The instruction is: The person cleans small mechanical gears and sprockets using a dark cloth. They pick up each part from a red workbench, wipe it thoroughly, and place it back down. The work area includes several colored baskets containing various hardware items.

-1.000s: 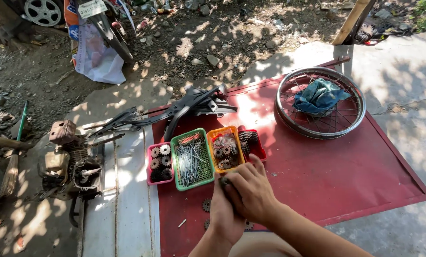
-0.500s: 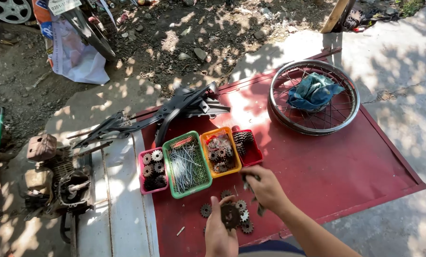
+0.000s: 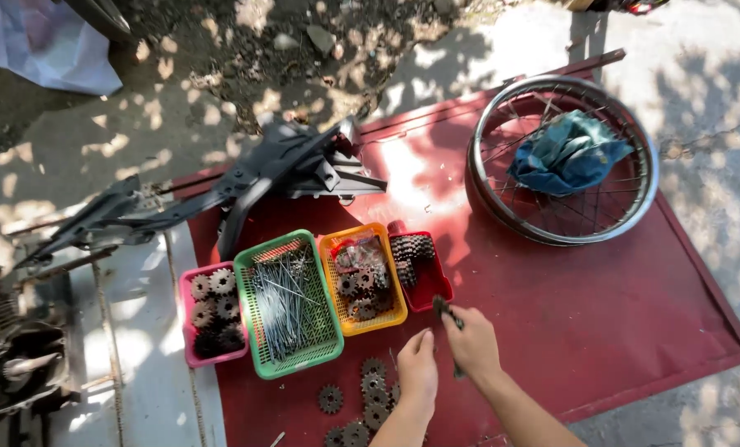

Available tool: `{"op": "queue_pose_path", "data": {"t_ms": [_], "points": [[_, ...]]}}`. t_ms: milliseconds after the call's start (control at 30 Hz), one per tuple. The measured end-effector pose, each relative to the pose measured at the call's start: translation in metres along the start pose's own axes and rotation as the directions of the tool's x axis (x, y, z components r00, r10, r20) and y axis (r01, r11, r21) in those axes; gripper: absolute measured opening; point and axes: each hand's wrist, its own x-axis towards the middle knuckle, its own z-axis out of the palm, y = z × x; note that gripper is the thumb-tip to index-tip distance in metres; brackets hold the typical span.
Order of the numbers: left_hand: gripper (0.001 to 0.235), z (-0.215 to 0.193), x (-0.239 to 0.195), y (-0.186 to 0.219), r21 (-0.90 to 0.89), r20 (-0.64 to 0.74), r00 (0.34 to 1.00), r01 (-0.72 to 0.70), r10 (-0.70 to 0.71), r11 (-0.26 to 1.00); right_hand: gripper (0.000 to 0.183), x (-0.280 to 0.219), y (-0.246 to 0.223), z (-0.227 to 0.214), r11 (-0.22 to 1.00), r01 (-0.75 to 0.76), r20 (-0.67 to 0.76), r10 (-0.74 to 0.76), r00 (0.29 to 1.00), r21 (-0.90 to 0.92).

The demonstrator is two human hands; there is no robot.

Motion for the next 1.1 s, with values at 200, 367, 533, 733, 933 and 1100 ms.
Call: {"op": "queue_pose_path", "data": {"t_ms": [200,367,533,733,933,1100], "points": [[0.054,0.036,0.102,-0.012,0.040,0.023,0.986,-0.168,0.168,0.985,0.028,0.100,0.054,0.095,0.989,0.131,0.015,-0.132,0.991,0.064],[0.056,0.037,0.135,-0.013,0.044,0.041,0.987,-0.155,0.153,0.987,0.043,0.151,0.108,0.143,0.987,0.154,0.169,-0.161,0.972,0.051],[0.063,0.036,0.120,0.003,0.101,0.100,0.991,-0.103,0.093,0.990,0.040,0.169,0.135,0.150,0.994,0.112,0.284,-0.110,0.952,0.010],[0.066,0.039,0.129,0.004,-0.015,0.146,0.981,-0.130,0.131,0.991,0.036,0.175,0.130,0.146,0.991,0.076,0.280,-0.105,0.954,0.115],[0.058,-0.010,0.117,-0.010,-0.231,0.082,0.987,-0.118,0.140,0.966,0.038,0.111,0.070,0.098,0.970,0.123,0.048,-0.136,0.990,0.211],[0.035,-0.081,0.117,-0.053,-0.234,-0.184,0.982,-0.010,-0.034,0.972,0.027,0.013,0.052,0.081,0.974,-0.086,0.254,0.031,0.967,0.208]]}}
